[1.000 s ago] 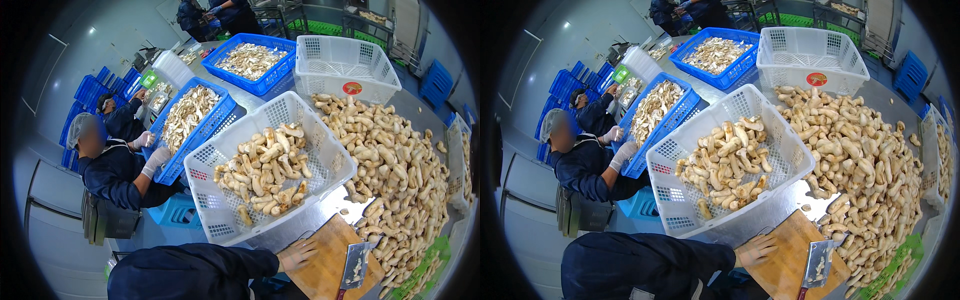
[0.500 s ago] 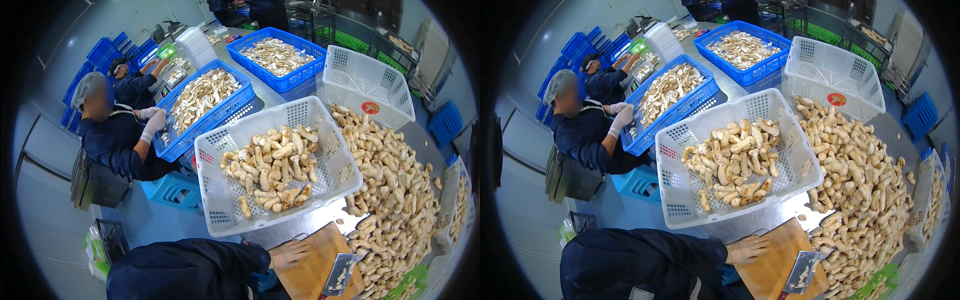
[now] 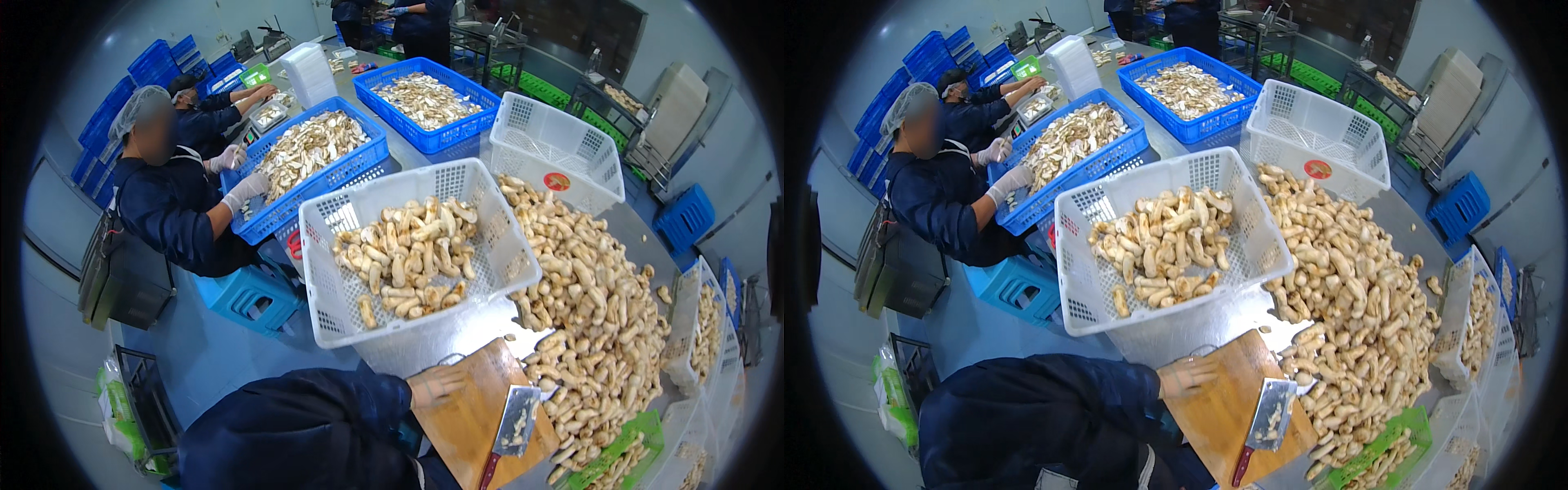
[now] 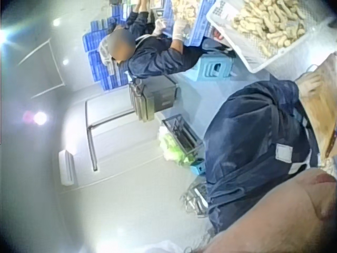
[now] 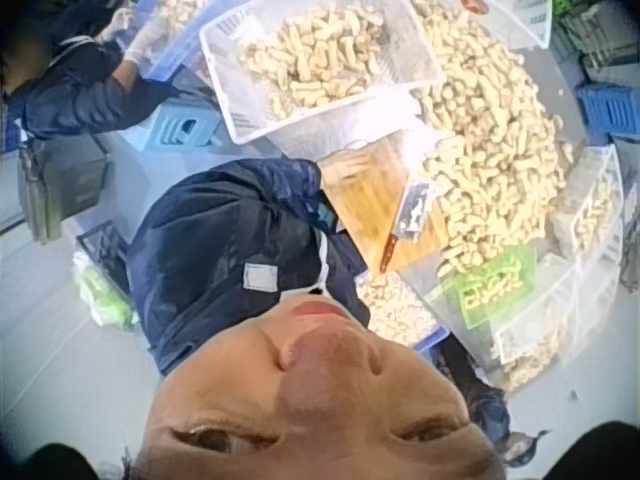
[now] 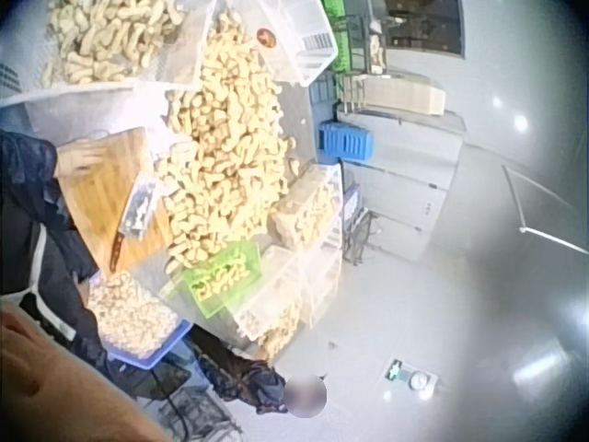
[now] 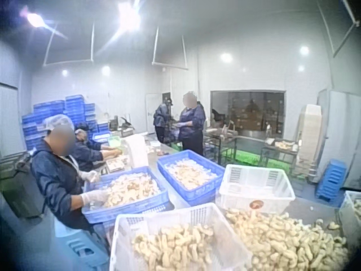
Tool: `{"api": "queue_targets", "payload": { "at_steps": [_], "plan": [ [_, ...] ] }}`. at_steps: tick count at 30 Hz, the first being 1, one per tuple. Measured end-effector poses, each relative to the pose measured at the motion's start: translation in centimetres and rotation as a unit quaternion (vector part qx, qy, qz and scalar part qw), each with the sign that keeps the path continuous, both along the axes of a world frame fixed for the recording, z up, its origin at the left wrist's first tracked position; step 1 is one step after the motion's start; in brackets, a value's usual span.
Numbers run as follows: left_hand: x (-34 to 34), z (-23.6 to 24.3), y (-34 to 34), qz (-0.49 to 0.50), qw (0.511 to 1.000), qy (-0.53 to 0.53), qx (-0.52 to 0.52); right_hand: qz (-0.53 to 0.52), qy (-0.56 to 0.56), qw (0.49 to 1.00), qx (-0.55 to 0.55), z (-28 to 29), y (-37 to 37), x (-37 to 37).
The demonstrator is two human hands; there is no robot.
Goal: The person is slicing mushrooms on a wooden cutting board using a cleaver and moving the sliced pieces into a blue bin.
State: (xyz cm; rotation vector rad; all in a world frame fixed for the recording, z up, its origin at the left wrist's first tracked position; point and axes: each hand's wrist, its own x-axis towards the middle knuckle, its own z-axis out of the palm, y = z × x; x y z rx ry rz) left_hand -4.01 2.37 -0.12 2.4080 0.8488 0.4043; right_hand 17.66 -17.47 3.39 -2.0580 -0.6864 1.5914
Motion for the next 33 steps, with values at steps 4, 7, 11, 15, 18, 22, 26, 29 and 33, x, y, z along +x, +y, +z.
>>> {"api": "queue_targets", "payload": {
  "at_steps": [4,7,11,15,18,22,26,29,33],
  "plan": [
    [1.6,-0.2,0.4,0.003,0.995,-0.101,-0.007,-0.050,0.127,0.988,0.073,4.8,-6.8,1.6],
    [1.6,-0.4,0.0,0.008,0.999,-0.028,-0.015,0.171,0.033,0.930,0.323,16.1,-4.5,3.0],
    [-0.3,-2.6,-0.1,0.056,0.973,-0.022,0.223,0.208,0.301,0.541,0.757,26.6,-1.4,1.6],
    [4.1,2.3,-5.3,0.121,0.969,-0.041,0.214,0.175,0.215,0.445,0.852,31.0,-7.9,1.6],
    [2.7,2.4,-7.3,0.106,0.969,-0.039,0.220,0.161,0.185,0.400,0.883,31.4,-10.0,1.1],
    [2.7,3.2,-9.0,0.112,0.970,-0.015,0.216,0.161,0.151,0.358,0.907,31.8,-12.0,0.6],
    [1.5,4.0,-9.1,0.140,0.966,-0.061,0.209,0.166,0.147,0.335,0.916,32.1,-12.2,-0.7],
    [0.4,3.4,-8.7,0.159,0.961,-0.070,0.214,0.163,0.142,0.329,0.919,32.1,-11.9,-1.2],
    [-1.0,1.3,-8.3,0.202,0.959,-0.066,0.188,0.156,0.136,0.331,0.921,32.6,-11.7,-2.3]
  ]
}}
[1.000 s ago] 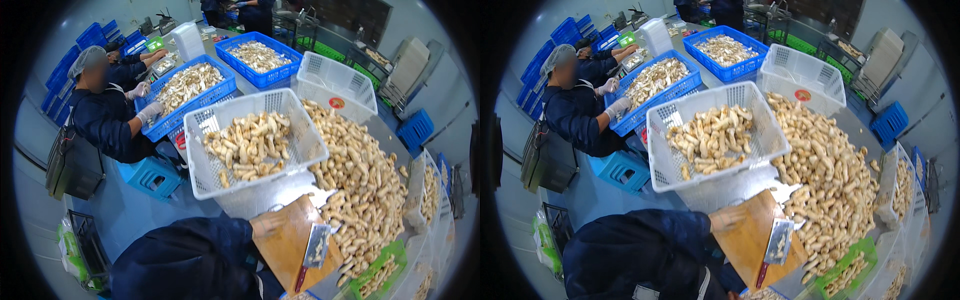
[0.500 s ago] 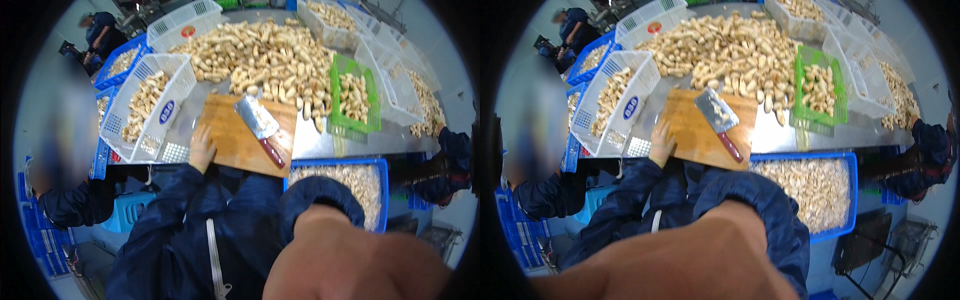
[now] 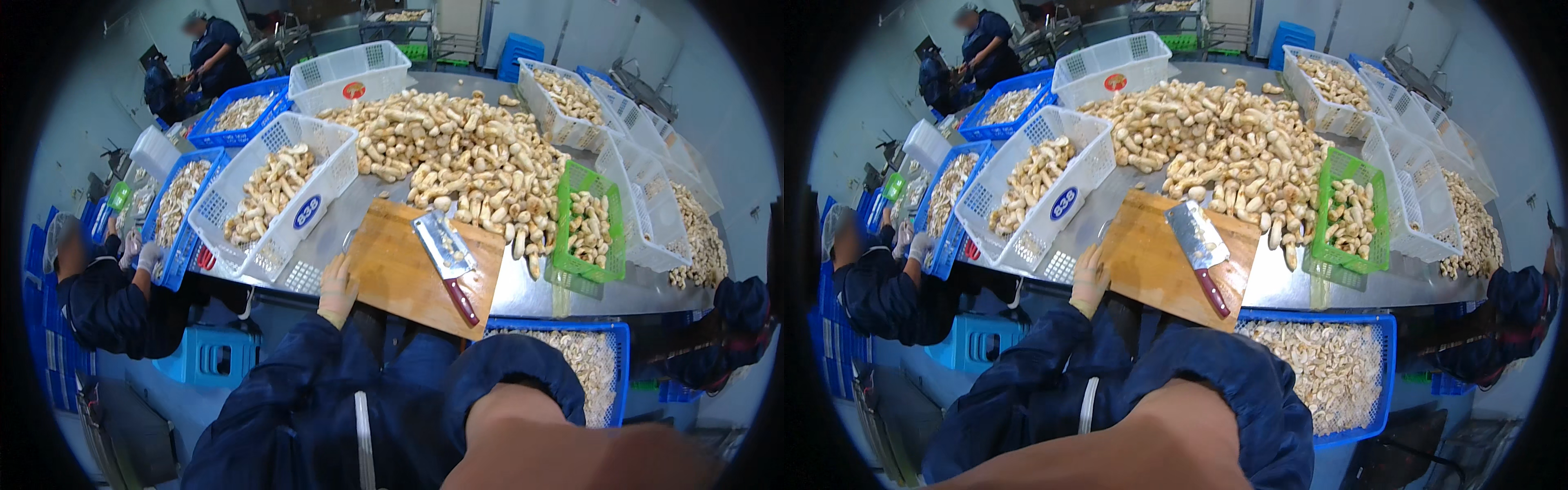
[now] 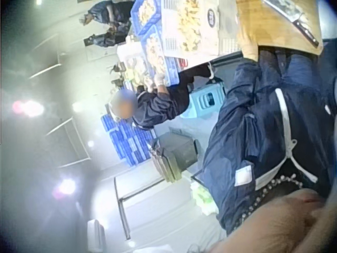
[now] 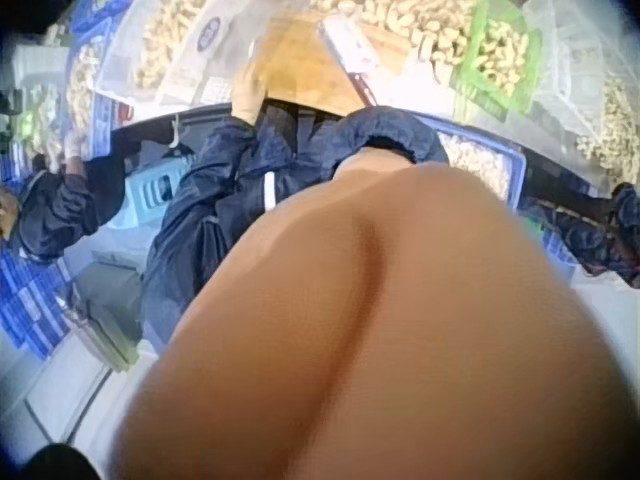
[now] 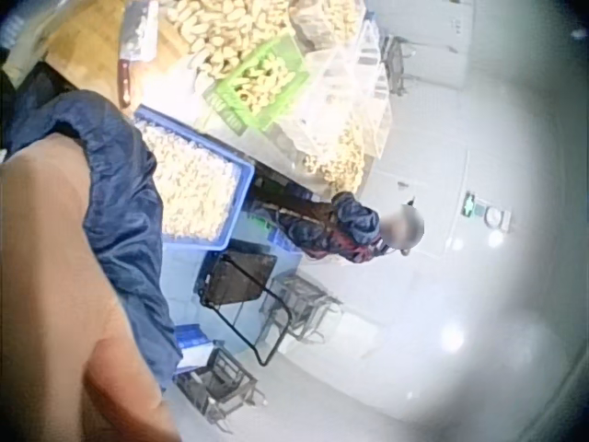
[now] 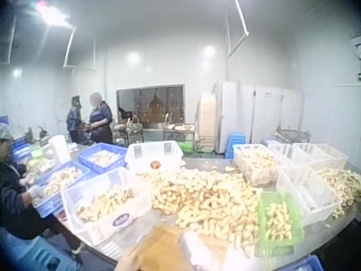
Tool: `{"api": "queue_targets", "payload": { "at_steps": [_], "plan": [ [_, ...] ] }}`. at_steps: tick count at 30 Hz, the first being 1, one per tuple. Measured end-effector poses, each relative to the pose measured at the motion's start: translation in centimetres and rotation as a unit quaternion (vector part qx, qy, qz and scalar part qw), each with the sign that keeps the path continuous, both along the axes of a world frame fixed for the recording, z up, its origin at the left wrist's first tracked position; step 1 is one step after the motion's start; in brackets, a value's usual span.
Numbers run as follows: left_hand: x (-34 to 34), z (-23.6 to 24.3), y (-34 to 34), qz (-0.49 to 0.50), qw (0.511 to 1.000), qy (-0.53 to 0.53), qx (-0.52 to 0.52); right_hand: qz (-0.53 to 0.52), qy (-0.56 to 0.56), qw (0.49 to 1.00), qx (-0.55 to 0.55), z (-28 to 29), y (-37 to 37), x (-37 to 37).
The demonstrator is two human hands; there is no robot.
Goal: The person is slicing mushrooms on a wooden cutting board using a cleaver and moving the sliced pieces into a blue bin.
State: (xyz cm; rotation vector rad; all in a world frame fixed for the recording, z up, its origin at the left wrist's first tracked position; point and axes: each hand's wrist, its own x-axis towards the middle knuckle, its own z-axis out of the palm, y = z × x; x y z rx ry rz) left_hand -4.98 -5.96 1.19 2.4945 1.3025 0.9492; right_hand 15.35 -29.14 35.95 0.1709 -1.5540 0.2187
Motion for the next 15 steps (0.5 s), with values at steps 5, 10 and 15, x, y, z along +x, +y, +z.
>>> {"api": "queue_targets", "payload": {
  "at_steps": [5,10,15],
  "plan": [
    [-0.7,0.4,-1.0,0.004,0.999,-0.036,-0.011,-0.016,-0.007,1.000,0.001,0.3,0.4,-1.2],
    [-2.9,-0.2,-1.0,0.031,0.996,-0.079,0.036,-0.013,-0.022,0.999,0.034,1.3,-0.7,-4.5],
    [-4.3,-0.6,-2.7,0.009,0.996,-0.087,-0.010,-0.062,0.000,0.998,0.013,1.7,-1.3,-6.6]
  ]
}}
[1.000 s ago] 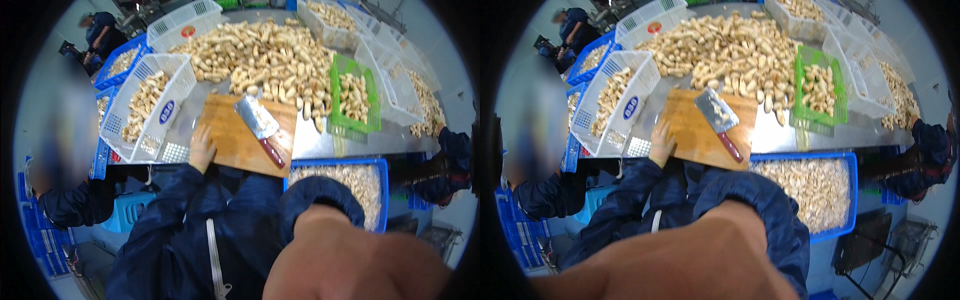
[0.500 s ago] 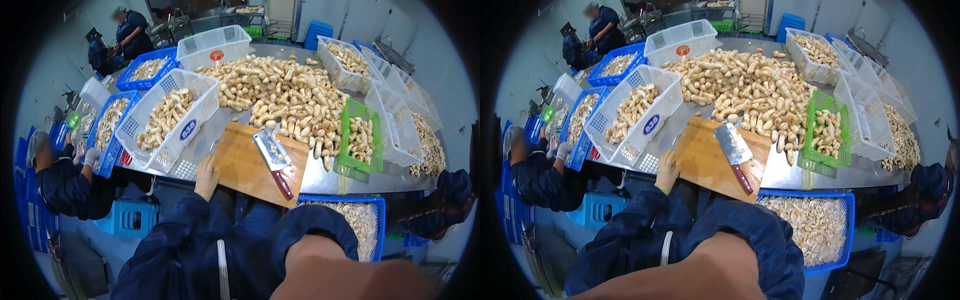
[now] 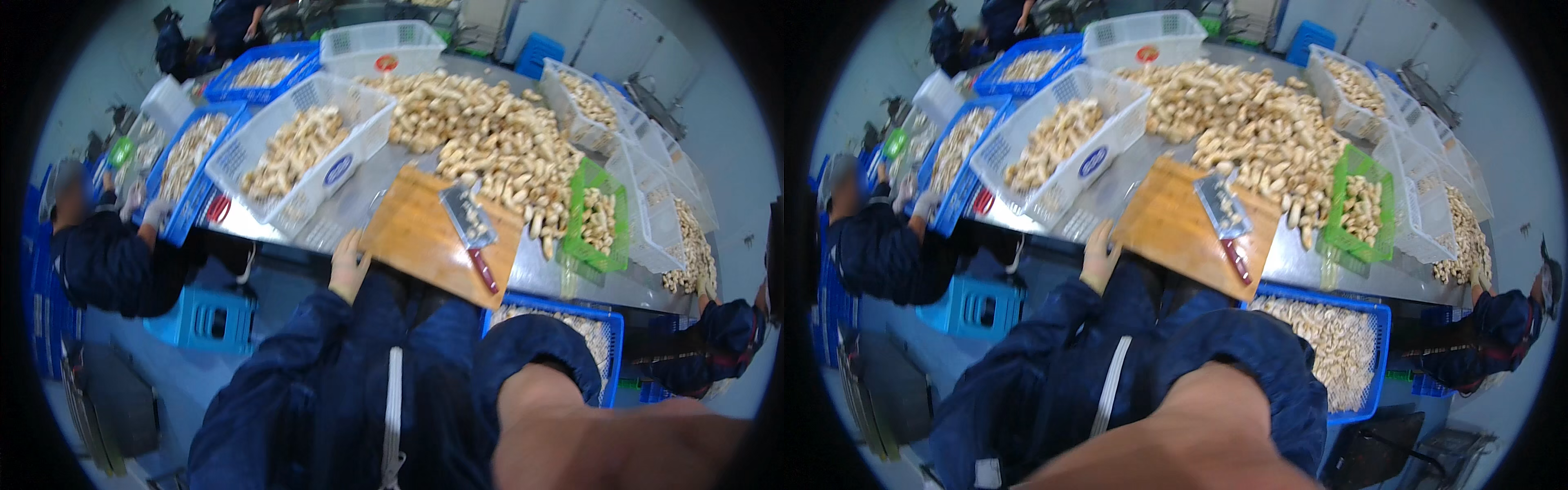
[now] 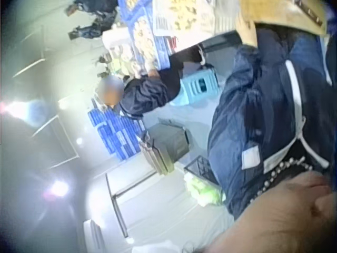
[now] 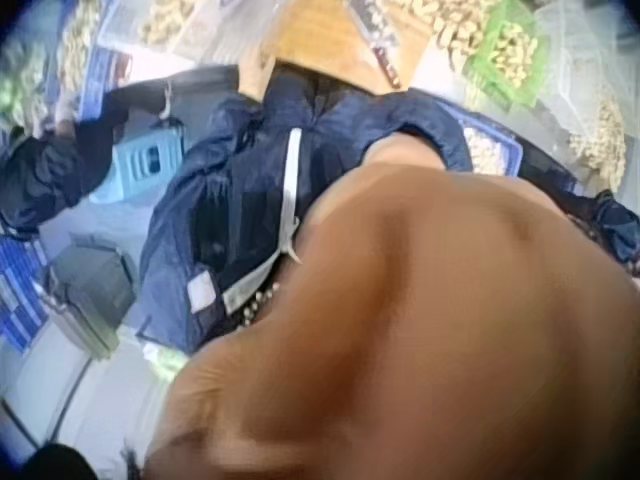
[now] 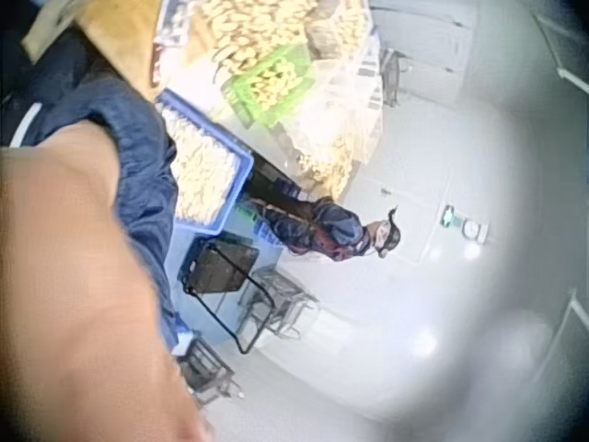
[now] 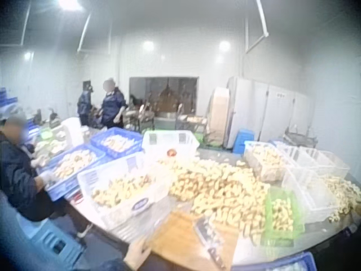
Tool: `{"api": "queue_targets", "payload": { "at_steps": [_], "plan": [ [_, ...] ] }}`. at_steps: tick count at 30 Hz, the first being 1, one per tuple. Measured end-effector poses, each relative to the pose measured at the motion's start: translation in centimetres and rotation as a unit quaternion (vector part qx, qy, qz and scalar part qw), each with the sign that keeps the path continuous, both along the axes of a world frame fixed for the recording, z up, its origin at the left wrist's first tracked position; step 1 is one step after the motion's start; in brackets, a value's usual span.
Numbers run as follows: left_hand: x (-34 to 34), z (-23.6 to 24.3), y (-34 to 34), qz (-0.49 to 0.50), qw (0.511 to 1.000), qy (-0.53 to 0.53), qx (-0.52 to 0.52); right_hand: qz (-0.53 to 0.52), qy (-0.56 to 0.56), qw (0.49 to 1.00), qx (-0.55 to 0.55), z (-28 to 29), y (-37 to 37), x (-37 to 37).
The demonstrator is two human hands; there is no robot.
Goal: The person is slicing mushrooms on a wooden cutting board using a cleaver and moving the sliced pieces into a blue bin.
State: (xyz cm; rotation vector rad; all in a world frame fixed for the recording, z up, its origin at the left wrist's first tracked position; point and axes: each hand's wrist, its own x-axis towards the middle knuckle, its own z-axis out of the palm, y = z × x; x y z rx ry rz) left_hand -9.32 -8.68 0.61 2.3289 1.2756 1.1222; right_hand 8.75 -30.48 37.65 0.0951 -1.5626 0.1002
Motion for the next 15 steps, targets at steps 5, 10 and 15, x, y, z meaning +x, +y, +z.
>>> {"api": "queue_targets", "payload": {
  "at_steps": [5,10,15],
  "plan": [
    [-1.2,-0.3,-0.2,0.013,1.000,-0.020,0.001,-0.021,-0.030,0.999,0.031,0.5,-0.8,-3.6],
    [-2.5,-2.2,-1.7,0.021,0.998,-0.059,0.002,-0.035,-0.046,0.998,0.031,0.6,-1.4,-5.9],
    [-3.2,-2.3,-1.0,0.024,0.999,-0.033,-0.009,-0.050,-0.042,0.997,0.047,1.3,-1.7,-6.3]
  ]
}}
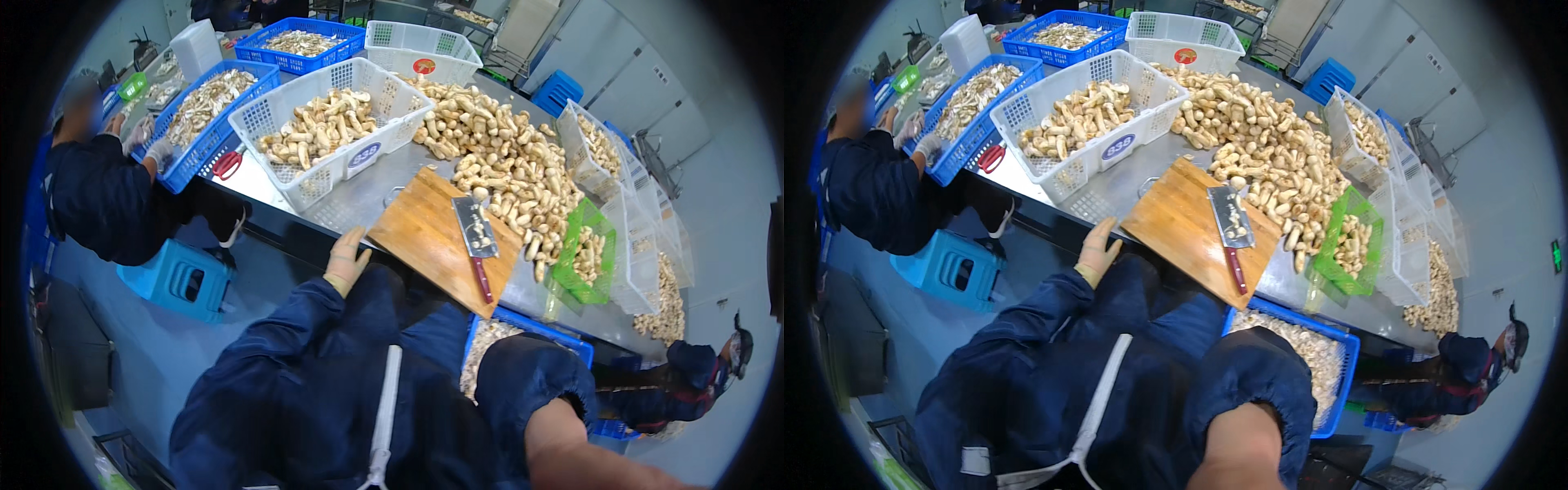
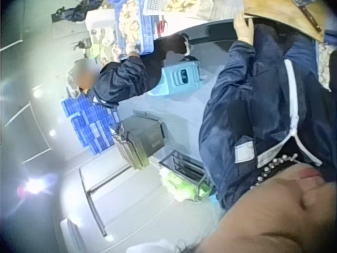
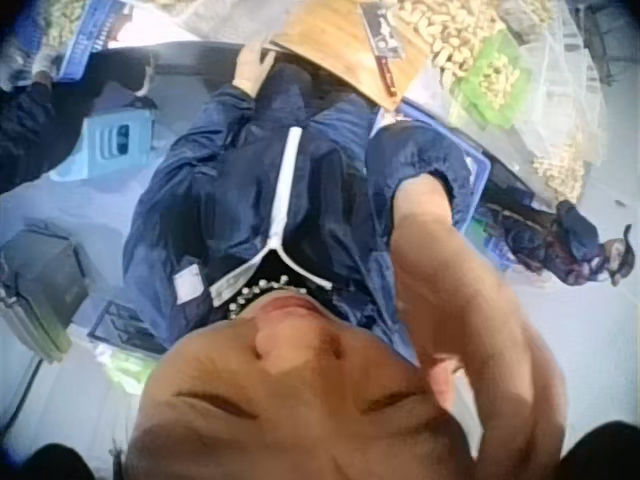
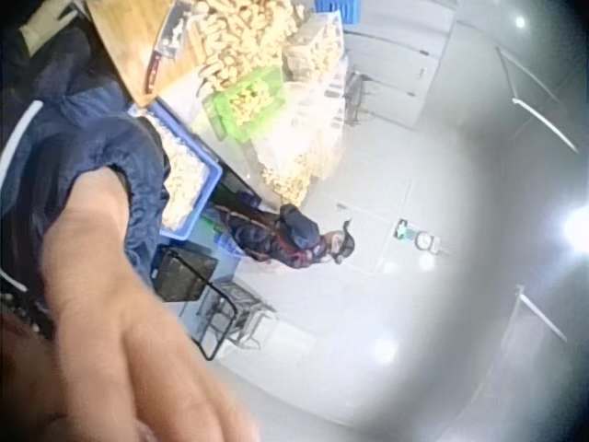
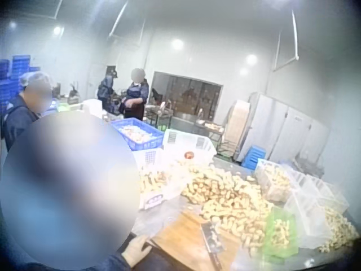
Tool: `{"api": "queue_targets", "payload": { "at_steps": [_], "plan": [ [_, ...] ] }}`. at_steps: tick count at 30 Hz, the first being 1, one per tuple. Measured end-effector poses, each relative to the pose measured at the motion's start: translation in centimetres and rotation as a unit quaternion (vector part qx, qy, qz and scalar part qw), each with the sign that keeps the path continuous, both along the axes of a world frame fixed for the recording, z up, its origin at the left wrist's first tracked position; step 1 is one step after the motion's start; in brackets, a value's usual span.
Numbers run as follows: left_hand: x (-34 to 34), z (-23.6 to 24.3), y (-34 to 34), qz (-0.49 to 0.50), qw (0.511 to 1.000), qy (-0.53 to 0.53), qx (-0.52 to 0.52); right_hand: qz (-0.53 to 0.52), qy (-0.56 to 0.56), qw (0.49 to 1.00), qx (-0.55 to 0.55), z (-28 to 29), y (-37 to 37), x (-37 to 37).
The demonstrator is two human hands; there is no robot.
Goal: The person is slicing mushrooms on a wooden cutting board using a cleaver and moving the sliced pieces into a blue bin.
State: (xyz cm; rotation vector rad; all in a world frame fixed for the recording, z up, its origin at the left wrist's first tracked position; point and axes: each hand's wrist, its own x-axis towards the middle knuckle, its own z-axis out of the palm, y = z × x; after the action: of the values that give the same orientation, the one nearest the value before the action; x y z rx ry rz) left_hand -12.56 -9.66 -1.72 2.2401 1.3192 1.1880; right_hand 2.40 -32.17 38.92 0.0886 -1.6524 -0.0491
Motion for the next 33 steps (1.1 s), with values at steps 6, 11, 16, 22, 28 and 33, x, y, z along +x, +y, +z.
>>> {"api": "queue_targets", "payload": {
  "at_steps": [6,11,16,22,28,33],
  "plan": [
    [1.3,1.4,0.3,-0.006,1.000,-0.013,-0.023,-0.017,0.017,0.998,0.055,2.0,0.5,1.9],
    [3.0,1.5,0.7,-0.026,0.997,-0.036,-0.064,-0.106,0.102,0.989,0.022,-0.7,4.4,7.4],
    [6.6,1.9,4.1,-0.043,0.995,-0.036,-0.080,-0.397,0.072,0.641,-0.652,-21.0,11.0,18.6],
    [12.0,0.4,11.8,-0.025,0.992,0.037,-0.121,-0.494,-0.168,0.520,-0.677,-35.1,12.3,18.8],
    [15.2,2.1,11.5,-0.022,0.984,0.155,-0.091,-0.556,-0.218,0.484,-0.639,-37.3,14.6,19.5],
    [15.0,2.2,9.2,0.006,0.988,0.115,-0.100,-0.548,-0.238,0.478,-0.644,-36.6,15.1,19.9]
  ]
}}
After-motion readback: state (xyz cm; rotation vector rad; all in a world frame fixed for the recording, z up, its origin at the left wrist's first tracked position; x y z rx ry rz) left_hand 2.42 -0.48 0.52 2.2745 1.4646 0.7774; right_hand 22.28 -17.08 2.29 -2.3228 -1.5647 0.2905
